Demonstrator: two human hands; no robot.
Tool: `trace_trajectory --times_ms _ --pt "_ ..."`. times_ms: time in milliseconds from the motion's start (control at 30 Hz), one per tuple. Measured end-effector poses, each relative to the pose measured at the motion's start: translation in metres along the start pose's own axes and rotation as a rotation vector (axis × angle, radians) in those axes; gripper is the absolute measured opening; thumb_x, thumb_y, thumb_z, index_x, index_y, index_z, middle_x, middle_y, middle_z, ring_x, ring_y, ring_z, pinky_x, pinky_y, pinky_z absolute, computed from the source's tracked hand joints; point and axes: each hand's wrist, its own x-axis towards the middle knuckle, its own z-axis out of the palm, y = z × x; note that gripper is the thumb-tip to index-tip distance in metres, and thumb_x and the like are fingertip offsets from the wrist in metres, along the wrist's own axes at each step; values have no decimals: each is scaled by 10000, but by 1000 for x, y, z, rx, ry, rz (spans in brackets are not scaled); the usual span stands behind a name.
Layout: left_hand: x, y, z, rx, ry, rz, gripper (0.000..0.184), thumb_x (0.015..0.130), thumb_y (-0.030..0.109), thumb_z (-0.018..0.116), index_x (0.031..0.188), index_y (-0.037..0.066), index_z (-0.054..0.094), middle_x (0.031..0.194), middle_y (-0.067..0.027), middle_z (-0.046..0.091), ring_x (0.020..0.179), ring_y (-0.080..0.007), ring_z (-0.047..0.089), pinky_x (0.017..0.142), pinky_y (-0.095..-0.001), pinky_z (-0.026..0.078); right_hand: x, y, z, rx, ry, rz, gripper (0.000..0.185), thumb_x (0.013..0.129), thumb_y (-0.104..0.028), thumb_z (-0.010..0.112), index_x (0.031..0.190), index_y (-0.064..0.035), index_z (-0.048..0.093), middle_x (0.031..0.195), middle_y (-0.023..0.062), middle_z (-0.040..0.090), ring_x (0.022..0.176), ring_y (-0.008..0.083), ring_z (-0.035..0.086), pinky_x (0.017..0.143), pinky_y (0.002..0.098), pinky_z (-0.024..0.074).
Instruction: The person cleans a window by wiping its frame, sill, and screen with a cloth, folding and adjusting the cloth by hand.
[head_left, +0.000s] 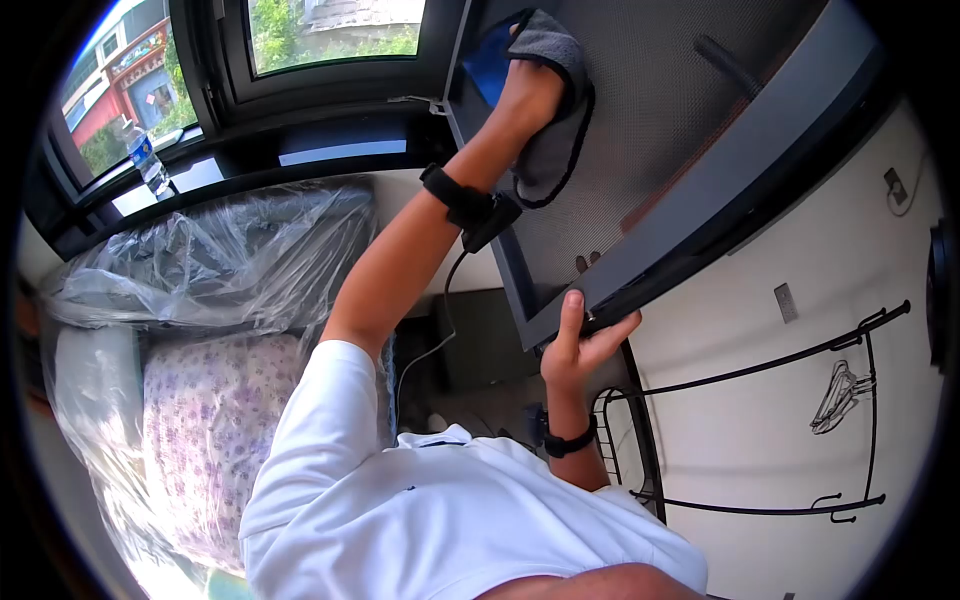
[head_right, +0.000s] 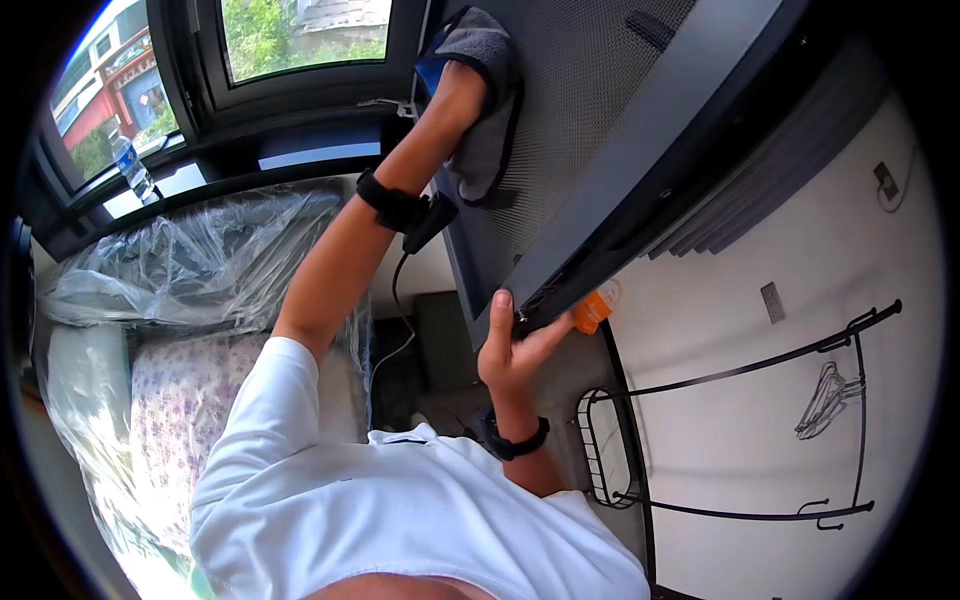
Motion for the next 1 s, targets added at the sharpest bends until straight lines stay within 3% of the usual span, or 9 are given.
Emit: trace_trajectory --times_ms 33,100,433,633,733,800,900,933,1000 --pt "-2 18 -10 -3 -2 3 393 880 110 510 1253 -12 537 1352 -216 501 1235 -397 476 1090 -417 343 -1 1 1 -4 8 -14 505 912 -56 612 1295 94 320 1180 180 478 1036 197 513 923 308 432" --pt "-23 80 -57 -540 29 -544 460 882 120 509 1317 -22 475 1401 -245 436 1296 -411 413 1111 -405 307 0 -1 4 24 35 -10 424 930 -76 598 1246 81 363 1134 160 519 1006 182 530 918 297 430" --pt "-142 87 -84 -491 -547 -785 562 999 176 335 1513 -8 203 1589 -187 175 1484 -306 124 1203 -351 133 -1 1 3 -3 32 -15 415 938 -89 596 1237 82 364 1117 160 533 993 181 539 903 304 432" --pt "-60 59 -76 -372 -386 -131 564 995 179 374 1514 18 225 1589 -202 154 1485 -302 117 1217 -382 44 3 -5 -1 -92 -28 -76 443 912 -52 622 1233 84 349 1090 161 533 943 178 541 846 296 457" --pt "6 82 -91 -328 -414 -94 579 996 210 406 1517 31 228 1591 -197 155 1485 -305 119 1212 -387 72 -3 0 0 28 -18 14 502 928 -112 614 1304 83 345 1184 167 420 1075 219 473 958 343 391" --pt "32 87 -86 -327 -260 224 380 915 114 542 1261 -41 535 1411 -279 416 1364 -390 349 1106 -435 335 0 -3 1 43 -24 9 515 929 -111 613 1316 85 336 1208 176 419 1094 224 474 972 345 384" --pt "26 125 -90 -517 7 2 456 919 138 508 1346 -20 477 1436 -240 403 1360 -410 346 1145 -448 242 -2 1 -1 46 -37 15 540 932 -103 604 1342 91 311 1251 190 416 1127 235 473 999 351 372" --pt "12 111 -88 -516 -201 -100 588 998 245 409 1518 35 231 1595 -182 159 1485 -298 133 1204 -376 109 -5 2 -3 38 -47 27 552 934 -96 596 1356 94 295 1271 195 413 1141 239 473 1011 355 367" --pt "-38 88 -71 -520 -247 -267 591 996 252 408 1516 32 235 1595 -175 169 1482 -295 149 1199 -374 132 1 -5 -3 -4 -54 -3 513 927 -81 606 1308 93 308 1192 185 468 1042 211 517 922 318 418"
